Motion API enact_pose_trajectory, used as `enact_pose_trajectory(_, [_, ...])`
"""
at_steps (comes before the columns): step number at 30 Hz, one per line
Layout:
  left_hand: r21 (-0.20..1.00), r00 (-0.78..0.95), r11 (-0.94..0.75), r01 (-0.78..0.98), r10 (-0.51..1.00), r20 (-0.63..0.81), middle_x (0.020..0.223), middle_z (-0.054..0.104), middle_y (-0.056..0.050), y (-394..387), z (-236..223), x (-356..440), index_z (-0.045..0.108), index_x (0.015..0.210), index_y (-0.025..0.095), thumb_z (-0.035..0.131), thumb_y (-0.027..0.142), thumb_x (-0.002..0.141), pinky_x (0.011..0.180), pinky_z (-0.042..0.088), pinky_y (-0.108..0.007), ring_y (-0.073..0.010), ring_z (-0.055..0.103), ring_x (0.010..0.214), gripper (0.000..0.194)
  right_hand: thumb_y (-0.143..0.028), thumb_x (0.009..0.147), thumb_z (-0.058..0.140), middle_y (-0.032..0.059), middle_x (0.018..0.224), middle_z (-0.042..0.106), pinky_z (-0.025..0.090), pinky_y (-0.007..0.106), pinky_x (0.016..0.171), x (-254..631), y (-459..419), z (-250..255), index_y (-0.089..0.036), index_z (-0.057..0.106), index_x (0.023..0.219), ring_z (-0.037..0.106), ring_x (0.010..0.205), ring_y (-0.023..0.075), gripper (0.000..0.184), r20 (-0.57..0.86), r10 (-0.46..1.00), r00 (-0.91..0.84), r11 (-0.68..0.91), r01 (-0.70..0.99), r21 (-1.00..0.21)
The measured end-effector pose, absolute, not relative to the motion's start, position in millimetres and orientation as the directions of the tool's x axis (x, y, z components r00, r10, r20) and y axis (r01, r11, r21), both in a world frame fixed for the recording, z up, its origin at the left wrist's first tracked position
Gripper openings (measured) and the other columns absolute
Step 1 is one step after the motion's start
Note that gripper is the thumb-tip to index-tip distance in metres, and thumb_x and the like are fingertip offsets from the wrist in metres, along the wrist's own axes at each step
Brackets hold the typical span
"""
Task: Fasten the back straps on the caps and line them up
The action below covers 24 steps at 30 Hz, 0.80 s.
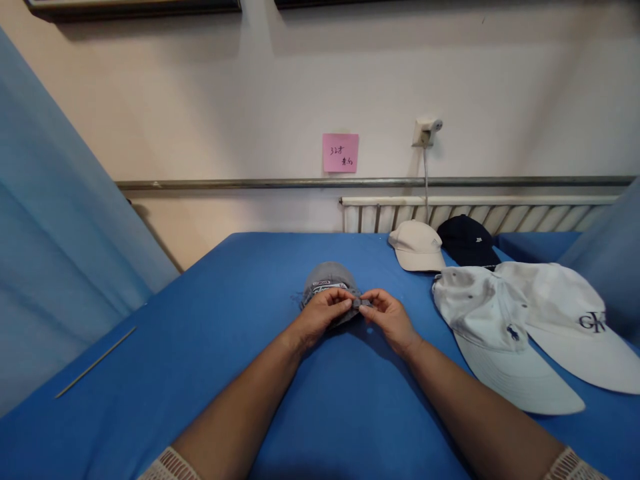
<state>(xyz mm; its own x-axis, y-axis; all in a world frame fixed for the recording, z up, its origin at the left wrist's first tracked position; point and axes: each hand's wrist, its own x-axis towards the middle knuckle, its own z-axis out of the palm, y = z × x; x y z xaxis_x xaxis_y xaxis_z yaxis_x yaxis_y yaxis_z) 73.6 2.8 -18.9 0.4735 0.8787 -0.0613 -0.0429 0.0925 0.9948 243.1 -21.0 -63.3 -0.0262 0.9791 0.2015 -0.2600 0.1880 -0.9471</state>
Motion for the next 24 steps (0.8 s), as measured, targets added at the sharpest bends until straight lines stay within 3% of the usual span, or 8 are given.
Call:
enact_pose_trajectory(5, [0.994,0.448,0.095,-0.061,0.892,-0.058,0.078,0.063,-0.002,6,-23,73,0.063,0.084,0.014,0.080,0.035,0.065,0.063,0.041,-0.022,-0.0105,0.056,0.068,0.033,-0.042,0.061,0.081,-0.0032,0.068,0.060,0.047,0.026,0.055,245,-20,-62,-0.021,0.058,0.086,0.054,0.057,0.0109,0.039,0.164,0.986,-0.023,0.146,-0.351,-0.925])
enact_pose_trajectory(13, [0.993,0.477,0.119,-0.029,0.874,-0.091,0.067,0.060,0.001,4,-22,75,0.060,0.082,0.015,0.077,0.039,0.068,0.052,0.035,-0.020,-0.0073,0.050,0.055,0.032,-0.044,0.065,0.078,0.0020,0.085,0.066,0.053,0.035,0.067,247,-19,-66,-0.023,0.057,0.088,0.061,0.069,0.0156,0.037,0.199,0.978,-0.057,0.165,-0.362,-0.917])
enact_pose_trajectory(24, [0.995,0.422,0.094,0.014,0.902,-0.091,0.059,0.055,0.003,-1,-19,82,0.055,0.075,0.015,0.075,0.037,0.069,0.047,0.029,-0.020,-0.0062,0.045,0.048,0.031,-0.037,0.065,0.080,0.0002,0.084,0.066,0.053,0.034,0.071,246,-18,-69,-0.023,0.057,0.087,0.062,0.070,0.0139,0.035,0.214,0.973,-0.086,0.171,-0.351,-0.921])
